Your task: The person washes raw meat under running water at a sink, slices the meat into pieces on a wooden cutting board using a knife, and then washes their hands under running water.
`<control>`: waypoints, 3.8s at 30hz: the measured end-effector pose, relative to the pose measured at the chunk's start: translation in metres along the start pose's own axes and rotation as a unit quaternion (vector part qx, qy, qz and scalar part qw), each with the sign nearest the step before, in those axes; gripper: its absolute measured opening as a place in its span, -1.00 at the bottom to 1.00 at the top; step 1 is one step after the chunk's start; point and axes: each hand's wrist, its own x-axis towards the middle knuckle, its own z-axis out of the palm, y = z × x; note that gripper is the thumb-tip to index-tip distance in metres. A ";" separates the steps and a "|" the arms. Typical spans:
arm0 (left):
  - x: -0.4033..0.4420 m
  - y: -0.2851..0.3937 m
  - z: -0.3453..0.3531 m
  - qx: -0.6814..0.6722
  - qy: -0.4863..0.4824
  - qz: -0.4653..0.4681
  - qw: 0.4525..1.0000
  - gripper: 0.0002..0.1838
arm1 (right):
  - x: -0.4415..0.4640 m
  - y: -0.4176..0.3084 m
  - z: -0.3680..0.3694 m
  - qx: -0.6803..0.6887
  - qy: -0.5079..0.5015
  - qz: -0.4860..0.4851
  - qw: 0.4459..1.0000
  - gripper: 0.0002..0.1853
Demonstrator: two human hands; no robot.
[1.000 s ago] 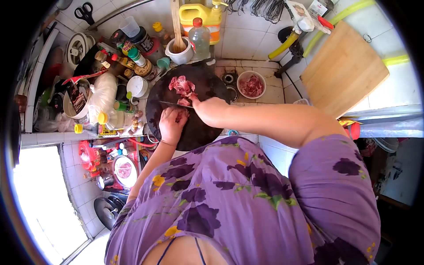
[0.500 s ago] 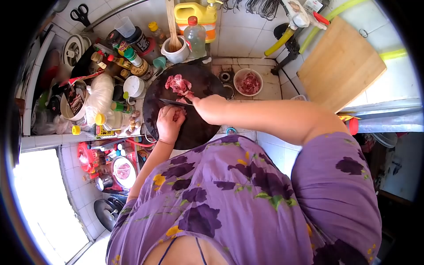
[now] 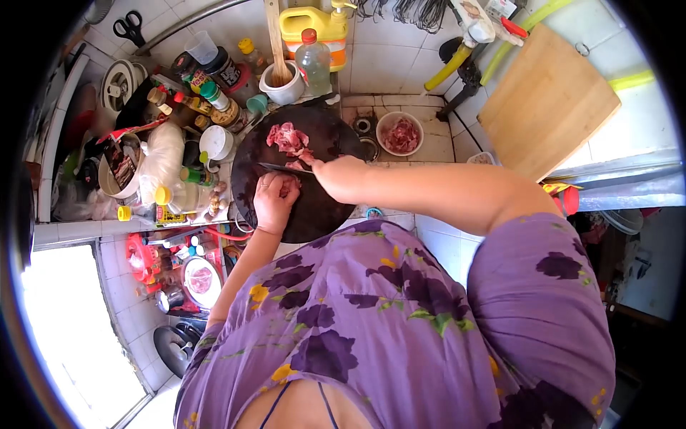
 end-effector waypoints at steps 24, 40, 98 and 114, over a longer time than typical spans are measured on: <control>0.007 0.005 -0.022 0.046 0.030 -0.004 0.998 -0.62 | 0.013 0.017 -0.010 0.013 0.139 -0.013 0.990 -0.76; 0.016 -0.002 -0.018 -0.214 -0.083 -0.320 0.919 -0.56 | -0.026 0.018 -0.005 0.085 0.208 -0.012 0.974 -0.78; -0.014 -0.013 -0.022 0.017 0.008 -0.024 1.000 -0.88 | 0.055 -0.026 0.018 0.047 0.089 -0.113 0.988 -0.77; -0.015 -0.014 -0.022 0.029 0.027 -0.031 0.999 -0.88 | 0.069 -0.041 0.010 0.026 0.079 -0.123 0.989 -0.80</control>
